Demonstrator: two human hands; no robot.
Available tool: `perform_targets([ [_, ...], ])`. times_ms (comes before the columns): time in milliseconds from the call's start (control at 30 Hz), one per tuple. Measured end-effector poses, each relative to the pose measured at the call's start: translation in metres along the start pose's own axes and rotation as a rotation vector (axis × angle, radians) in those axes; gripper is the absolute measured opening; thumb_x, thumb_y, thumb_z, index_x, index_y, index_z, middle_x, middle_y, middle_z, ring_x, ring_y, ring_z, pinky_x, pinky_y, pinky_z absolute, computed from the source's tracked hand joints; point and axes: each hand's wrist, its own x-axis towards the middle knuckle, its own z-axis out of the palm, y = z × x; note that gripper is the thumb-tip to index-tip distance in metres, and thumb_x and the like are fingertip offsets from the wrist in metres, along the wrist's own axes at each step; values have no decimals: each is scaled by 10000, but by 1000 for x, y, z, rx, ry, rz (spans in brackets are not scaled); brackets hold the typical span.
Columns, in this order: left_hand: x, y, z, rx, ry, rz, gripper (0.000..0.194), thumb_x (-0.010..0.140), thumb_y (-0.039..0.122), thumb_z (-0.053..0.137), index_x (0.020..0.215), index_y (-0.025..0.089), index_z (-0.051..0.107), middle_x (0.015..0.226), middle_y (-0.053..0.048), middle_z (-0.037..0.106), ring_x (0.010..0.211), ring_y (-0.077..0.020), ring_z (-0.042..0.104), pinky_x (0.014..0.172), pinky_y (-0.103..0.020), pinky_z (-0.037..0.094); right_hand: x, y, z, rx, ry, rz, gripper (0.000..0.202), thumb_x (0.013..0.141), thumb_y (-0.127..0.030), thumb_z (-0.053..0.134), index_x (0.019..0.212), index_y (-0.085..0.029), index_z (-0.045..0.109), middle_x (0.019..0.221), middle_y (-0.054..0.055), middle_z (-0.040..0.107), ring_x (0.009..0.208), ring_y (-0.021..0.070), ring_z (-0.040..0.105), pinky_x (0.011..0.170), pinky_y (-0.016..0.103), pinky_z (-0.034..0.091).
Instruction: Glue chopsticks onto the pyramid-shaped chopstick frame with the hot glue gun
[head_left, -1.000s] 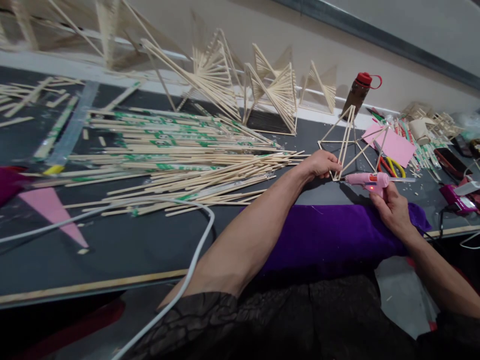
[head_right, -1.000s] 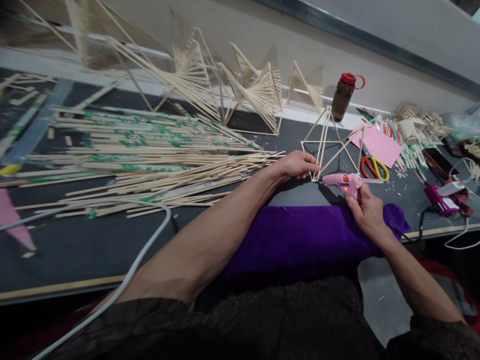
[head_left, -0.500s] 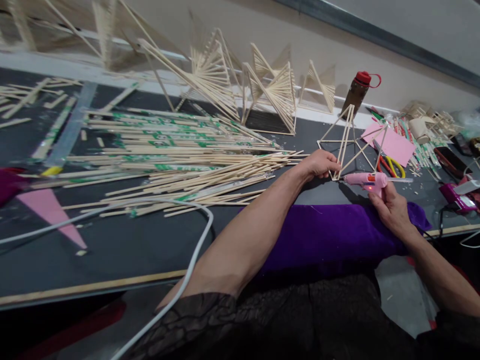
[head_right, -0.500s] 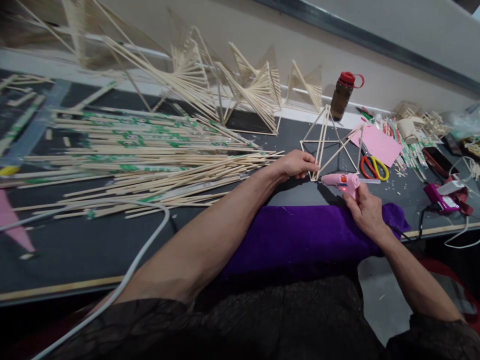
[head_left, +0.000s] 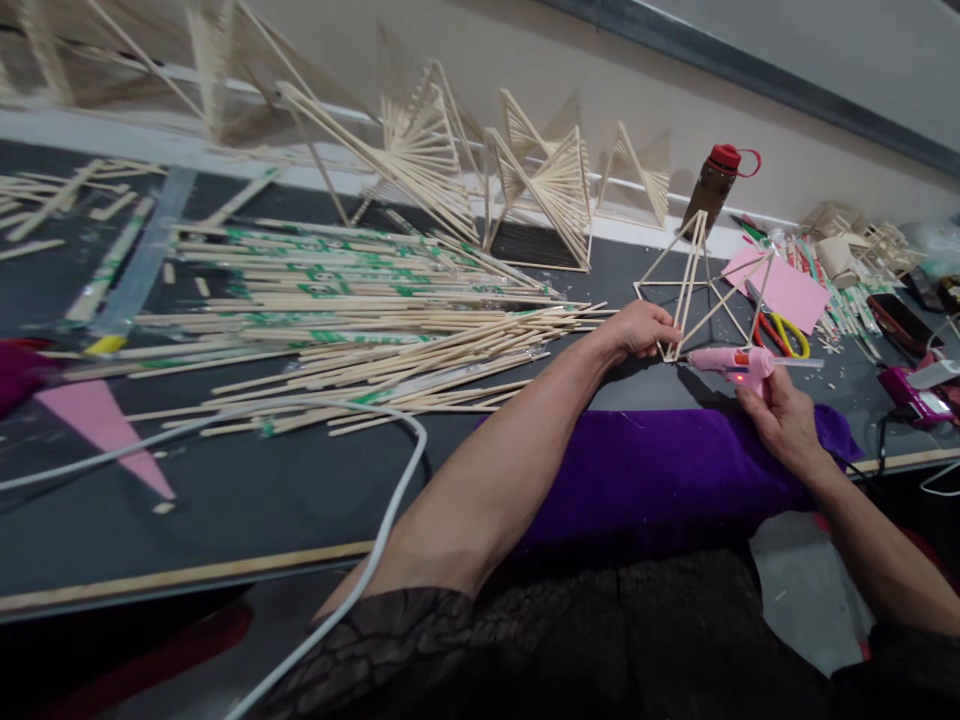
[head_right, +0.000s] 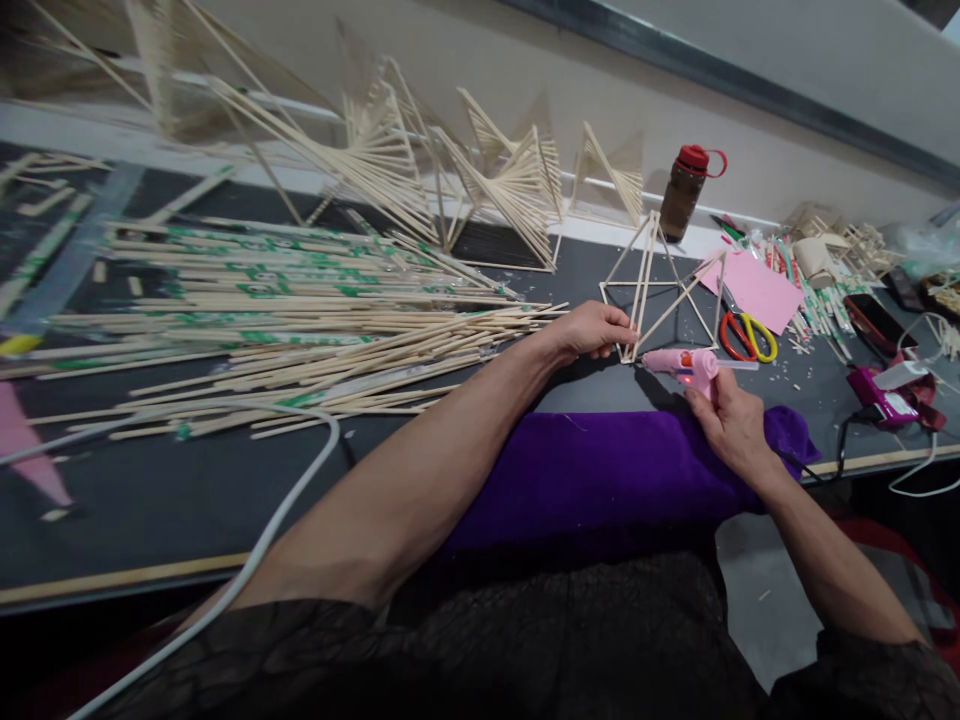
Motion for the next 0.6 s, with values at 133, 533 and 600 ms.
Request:
perform_targets([
  [133,0,-1,-1,9,-6,10,211,808,104,666,603,132,624,491,31,525,392,-54,399,407,-214,251,0,-1,-2,8,-10,37,270,867,-480,511,900,-213,537,545,-48,442,458,144,409,501,260,313],
  [533,2,-2,0,11,0,5,262,828,93,666,583,138,587,452,45,494,370,-52,394,392,-217,244,2,-3,-1,17,-17,59,297,847,-506,499,906,-219,542,541,-32,482,482,165,460,518,268,327],
  [600,1,-2,0,12,0,4,260,831,94,665,586,137,590,449,47,492,371,-53,396,390,-217,244,1,-3,-1,14,-19,62,297,848,-506,500,915,-220,545,545,-31,486,490,167,465,523,269,326],
])
